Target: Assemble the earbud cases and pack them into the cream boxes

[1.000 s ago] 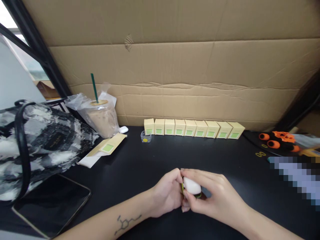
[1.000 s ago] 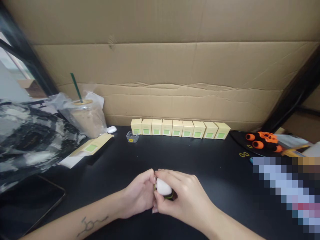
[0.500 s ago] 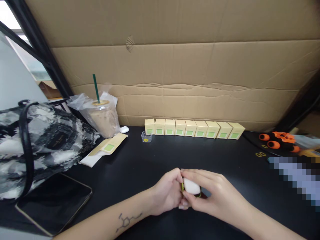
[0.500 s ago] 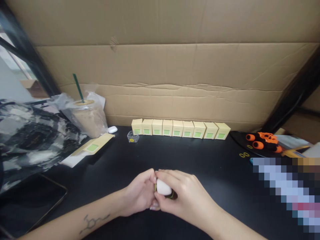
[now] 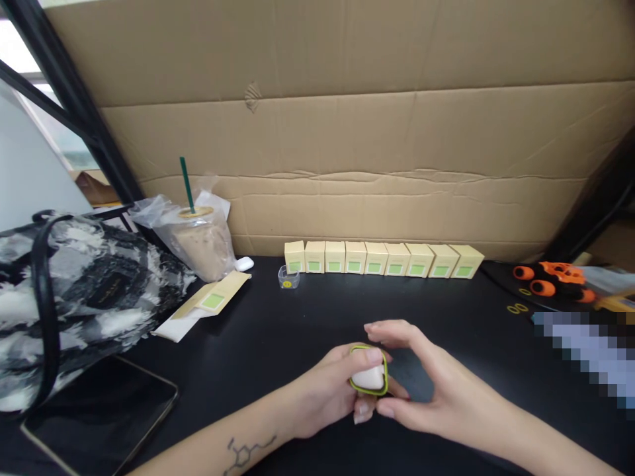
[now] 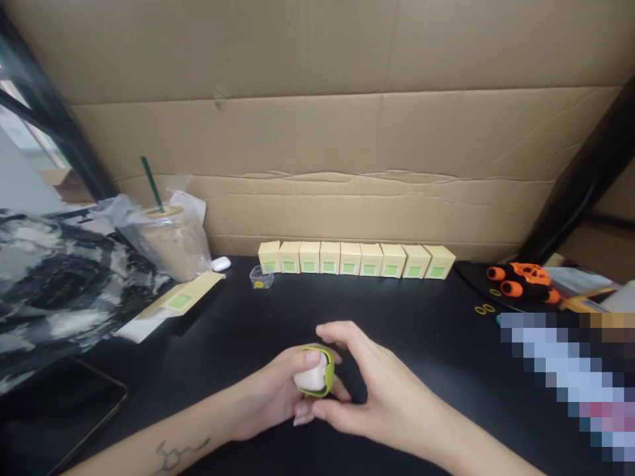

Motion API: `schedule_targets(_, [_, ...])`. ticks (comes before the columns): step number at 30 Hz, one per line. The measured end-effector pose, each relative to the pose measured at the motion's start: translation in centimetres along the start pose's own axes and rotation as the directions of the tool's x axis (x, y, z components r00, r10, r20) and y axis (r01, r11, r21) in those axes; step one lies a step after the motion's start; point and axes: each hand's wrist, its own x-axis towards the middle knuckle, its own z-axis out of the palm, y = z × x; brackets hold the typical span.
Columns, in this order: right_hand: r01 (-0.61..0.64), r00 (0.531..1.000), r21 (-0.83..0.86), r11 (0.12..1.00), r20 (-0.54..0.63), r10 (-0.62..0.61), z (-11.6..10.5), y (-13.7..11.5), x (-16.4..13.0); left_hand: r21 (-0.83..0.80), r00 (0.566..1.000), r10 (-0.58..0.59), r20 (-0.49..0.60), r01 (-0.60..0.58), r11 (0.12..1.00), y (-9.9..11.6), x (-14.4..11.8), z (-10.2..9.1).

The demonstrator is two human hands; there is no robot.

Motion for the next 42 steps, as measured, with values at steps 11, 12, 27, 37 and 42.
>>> schedule_targets(11, [0.085, 0.995, -0.052, 0.995, -0.044, -0.088, -0.1, -1.2, 0.8, 0.041, 0.999, 0.036, 0.011, -0.036, 0.999, -0.4, 0.0, -0.3])
schedule_targets(12, [0.088, 0.994, -0.089, 0.992, -0.060, -0.094, 0.1, -1.3, 0.8, 0.062, 0.999, 0.043, 0.006, -0.043, 0.997, -0.5, 0.0, -0.2])
schedule_targets(27, [0.187, 0.955, -0.419, 0.889, -0.136, -0.265, 1.4, -2.3, 0.3, 0.261, 0.998, 0.058, 0.000, -0.056, 0.964, -1.1, 0.2, 0.5])
schedule_targets(37, [0.096, 0.971, -0.185, 0.978, -0.196, -0.133, 1.1, -1.5, 0.0, 0.225, 0.999, 0.036, 0.013, -0.038, 0.974, -0.5, -0.2, 0.0])
schedule_targets(42, [0.091, 0.974, -0.166, 0.982, -0.189, -0.122, 1.3, -1.4, 0.2, 0.254, 0.998, 0.063, -0.001, -0.060, 0.965, -0.6, -0.3, 0.2])
